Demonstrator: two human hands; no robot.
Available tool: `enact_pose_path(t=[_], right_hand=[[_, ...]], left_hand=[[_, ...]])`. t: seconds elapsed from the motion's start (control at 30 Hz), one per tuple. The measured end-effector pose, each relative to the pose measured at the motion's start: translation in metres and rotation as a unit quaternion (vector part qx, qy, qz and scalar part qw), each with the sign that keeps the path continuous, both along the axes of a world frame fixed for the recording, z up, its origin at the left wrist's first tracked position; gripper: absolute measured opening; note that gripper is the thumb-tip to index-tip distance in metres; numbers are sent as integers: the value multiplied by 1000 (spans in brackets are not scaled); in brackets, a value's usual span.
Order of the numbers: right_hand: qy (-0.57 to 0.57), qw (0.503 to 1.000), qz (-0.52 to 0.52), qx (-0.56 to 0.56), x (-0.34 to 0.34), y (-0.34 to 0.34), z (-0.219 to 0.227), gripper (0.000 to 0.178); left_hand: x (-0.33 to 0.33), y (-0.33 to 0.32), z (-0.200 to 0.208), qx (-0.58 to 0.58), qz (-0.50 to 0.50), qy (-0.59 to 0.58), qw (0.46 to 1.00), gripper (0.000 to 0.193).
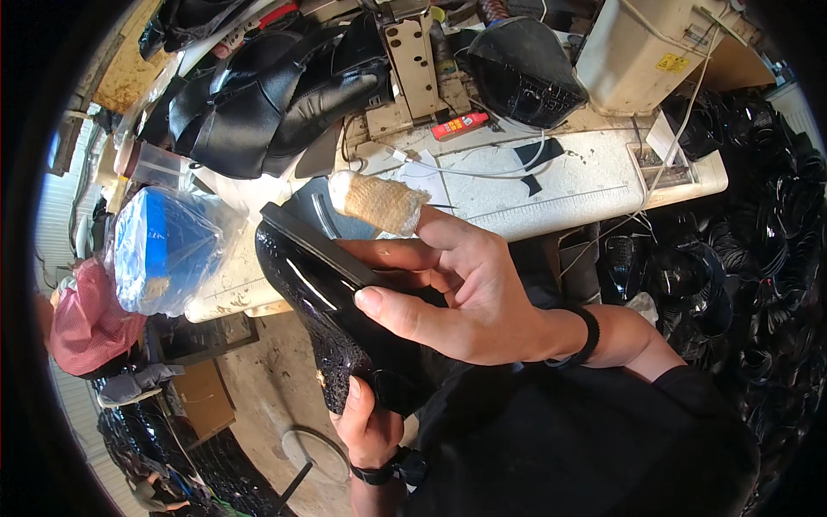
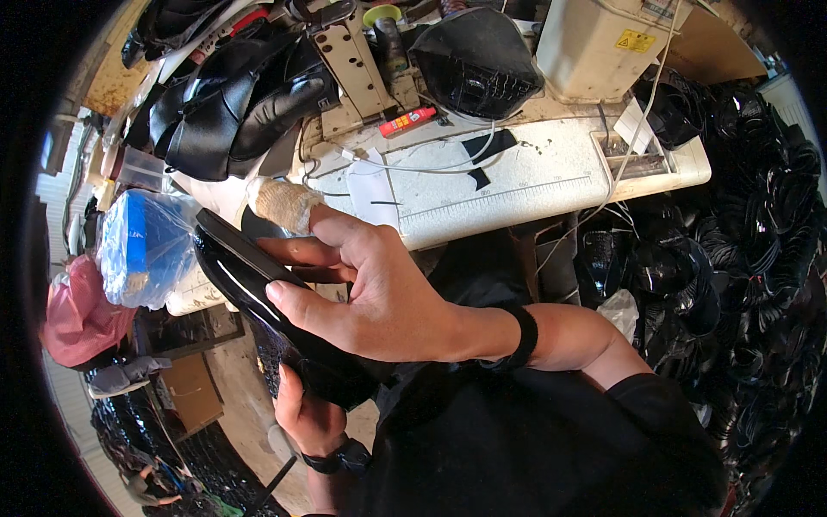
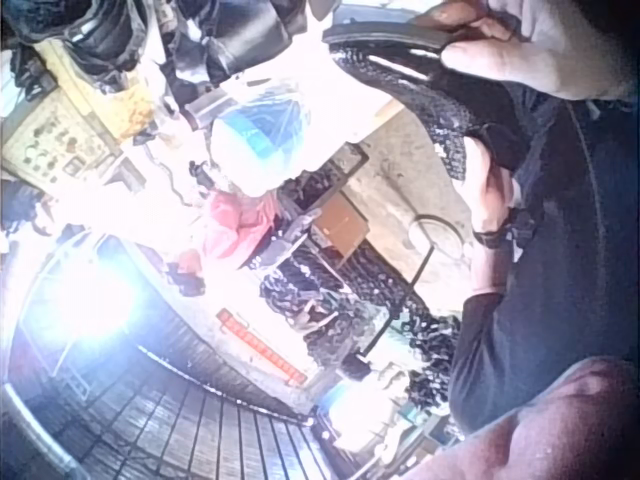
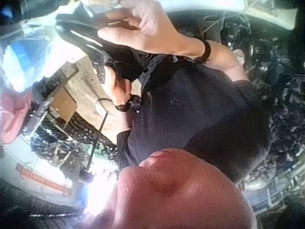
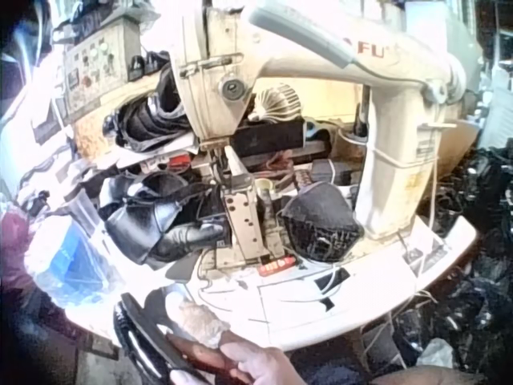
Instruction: Operate a shoe lasting machine and inspect shoes on a conveyor belt in a factory setting.
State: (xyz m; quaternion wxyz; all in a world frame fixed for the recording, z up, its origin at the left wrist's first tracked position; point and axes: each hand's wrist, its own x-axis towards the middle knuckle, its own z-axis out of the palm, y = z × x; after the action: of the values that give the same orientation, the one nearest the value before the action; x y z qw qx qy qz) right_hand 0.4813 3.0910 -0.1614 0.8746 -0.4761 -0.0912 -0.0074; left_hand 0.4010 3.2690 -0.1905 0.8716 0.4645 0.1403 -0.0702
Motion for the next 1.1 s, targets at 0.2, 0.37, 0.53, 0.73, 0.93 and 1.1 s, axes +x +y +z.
enact_pose_path(t=[0.2, 0.37, 0.53, 0.73, 0.93, 1.1], right_hand=[[-8, 1000, -11, -15, 0, 0, 3, 38], [-1, 999, -13, -34, 2, 0, -2, 34], [-6, 996, -24, -86, 1, -2, -3, 34], [-23, 995, -32, -96, 1, -5, -7, 33], [5, 989, 8, -147, -4, -10, 4, 37], [-45, 981, -65, -176, -4, -9, 2, 49]], left_hand=[[-1, 2, -2, -19, 4, 4, 1000, 54], [1, 2, -3, -21, -1, 18, 1000, 58], [2, 2, -3, -28, -7, 16, 999, 60], [2, 0, -1, -14, -15, 17, 1000, 60], [2, 3, -4, -26, -16, 24, 999, 59], [2, 4, -6, -33, -19, 34, 999, 58]])
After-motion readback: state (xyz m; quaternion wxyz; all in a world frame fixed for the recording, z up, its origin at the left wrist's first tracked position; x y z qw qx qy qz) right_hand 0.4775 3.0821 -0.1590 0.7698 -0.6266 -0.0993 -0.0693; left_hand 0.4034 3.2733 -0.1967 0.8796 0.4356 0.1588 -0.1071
